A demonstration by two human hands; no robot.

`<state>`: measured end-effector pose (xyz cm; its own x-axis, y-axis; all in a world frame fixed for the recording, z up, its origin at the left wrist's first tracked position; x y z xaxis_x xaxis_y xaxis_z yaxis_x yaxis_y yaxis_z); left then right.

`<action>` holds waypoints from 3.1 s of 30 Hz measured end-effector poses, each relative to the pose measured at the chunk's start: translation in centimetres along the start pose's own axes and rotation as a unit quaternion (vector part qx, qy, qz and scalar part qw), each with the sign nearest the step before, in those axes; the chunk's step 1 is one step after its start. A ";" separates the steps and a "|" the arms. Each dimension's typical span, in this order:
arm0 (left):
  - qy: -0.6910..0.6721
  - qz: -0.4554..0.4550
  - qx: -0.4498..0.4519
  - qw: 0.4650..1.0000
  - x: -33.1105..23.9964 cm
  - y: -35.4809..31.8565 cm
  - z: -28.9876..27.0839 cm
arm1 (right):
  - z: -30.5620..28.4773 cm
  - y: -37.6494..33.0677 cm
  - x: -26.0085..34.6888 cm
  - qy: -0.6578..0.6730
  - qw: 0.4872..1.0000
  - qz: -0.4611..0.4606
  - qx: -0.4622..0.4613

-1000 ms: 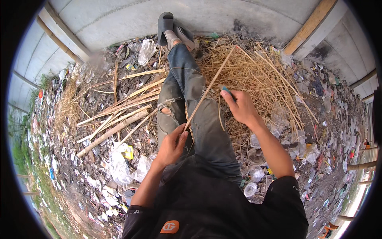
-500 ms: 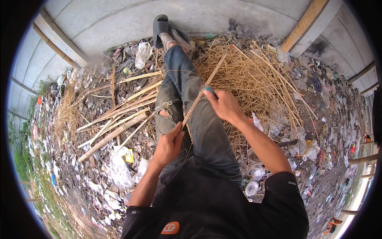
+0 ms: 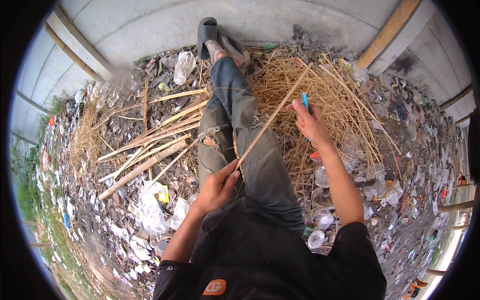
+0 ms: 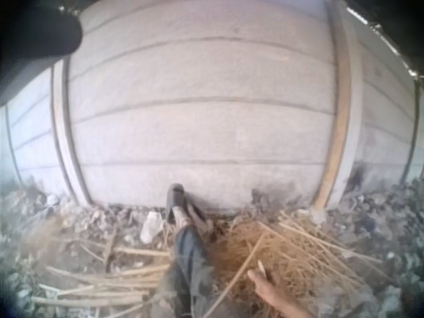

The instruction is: The person sits on the ground and uses a utility knife to split long bamboo sticks into thin strips. They hold the bamboo with one hand and carefully slice along its length with the other, occasionally switching to a machete to split thicker sections. The resulting strips are placed on a pile of straw and debris.

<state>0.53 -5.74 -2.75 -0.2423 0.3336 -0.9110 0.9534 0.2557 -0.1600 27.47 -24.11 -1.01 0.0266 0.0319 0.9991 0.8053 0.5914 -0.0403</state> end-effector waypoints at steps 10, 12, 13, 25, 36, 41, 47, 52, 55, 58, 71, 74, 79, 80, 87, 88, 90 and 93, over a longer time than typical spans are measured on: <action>-0.085 0.007 0.029 0.996 0.7 -1.1 0.1 | 0.0 1.8 2.6 0.007 0.995 -0.057 -0.080; -0.056 -0.017 0.026 0.998 0.2 -0.8 -0.3 | 0.3 1.5 3.0 -0.147 0.982 -0.086 -0.087; -0.042 -0.028 0.024 0.998 0.0 -0.6 -0.5 | 0.7 1.2 3.2 -0.223 0.966 -0.100 -0.089; 0.060 0.015 -0.156 0.986 -1.3 1.4 0.1 | 11.5 -6.9 0.2 -0.397 0.893 -0.130 0.169; 0.092 0.032 -0.147 0.984 -2.4 -0.8 0.5 | 8.8 -5.6 0.5 -0.370 0.911 -0.101 0.150; 0.130 0.059 -0.168 0.975 -1.5 -1.6 -0.5 | 8.6 -4.2 -0.6 -0.366 0.917 -0.119 0.101; 0.201 0.075 -0.104 0.971 0.7 -7.3 -1.9 | -13.2 6.7 -5.5 -0.249 0.941 0.055 -0.224; 0.134 0.036 -0.098 0.985 1.5 -7.9 -2.5 | -13.2 4.5 0.0 -0.130 0.963 0.014 -0.235; 0.108 0.030 -0.100 0.989 0.4 -5.7 -2.0 | -7.5 3.0 1.2 -0.045 0.993 -0.004 -0.107; 0.101 0.056 -0.118 0.986 0.1 -4.6 -1.3 | -1.8 2.3 1.0 0.001 0.999 0.004 -0.033; 0.109 0.065 -0.163 0.979 -2.7 -2.2 -0.5 | 10.5 -3.8 -0.1 -0.018 0.996 -0.054 0.072; 0.124 0.059 -0.161 0.977 -2.3 -2.1 -0.5 | 11.2 -4.5 0.1 -0.065 0.992 -0.079 0.069; 0.130 0.057 -0.170 0.975 -2.3 -1.9 -0.6 | 10.5 -4.1 0.6 -0.119 0.991 -0.060 0.020; 0.122 0.046 -0.173 0.976 -2.6 -1.9 -0.6 | 10.5 -4.0 0.3 -0.119 0.991 -0.062 0.020; 0.208 0.078 -0.229 0.948 -2.7 -1.6 -0.3 | 11.0 -5.1 1.4 -0.105 0.990 -0.093 0.035; 0.212 0.074 -0.222 0.949 -2.7 -1.5 -0.4 | 11.0 -5.2 1.3 -0.096 0.990 -0.094 0.037; 0.230 0.074 -0.198 0.950 -2.7 -1.4 -0.7 | 10.7 -5.5 1.0 -0.080 0.991 -0.096 0.039; 0.253 0.075 -0.160 0.951 -3.1 -1.3 -0.9 | 10.6 -5.9 1.1 -0.066 0.994 -0.076 0.044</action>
<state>-0.14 -6.33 0.59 -0.2407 0.7611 -0.6024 0.9003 0.4069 0.1544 16.46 -18.99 0.20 -0.1743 0.0383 0.9839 0.7387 0.6658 0.1050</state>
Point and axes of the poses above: each hand's wrist, its own y-axis towards the middle knuckle, its own z-axis out of the palm, x = y × z, the point moved 4 cm from there along y, towards the middle knuckle, and after that the axes turned 2 degrees about -z, right-handed, at the moved point
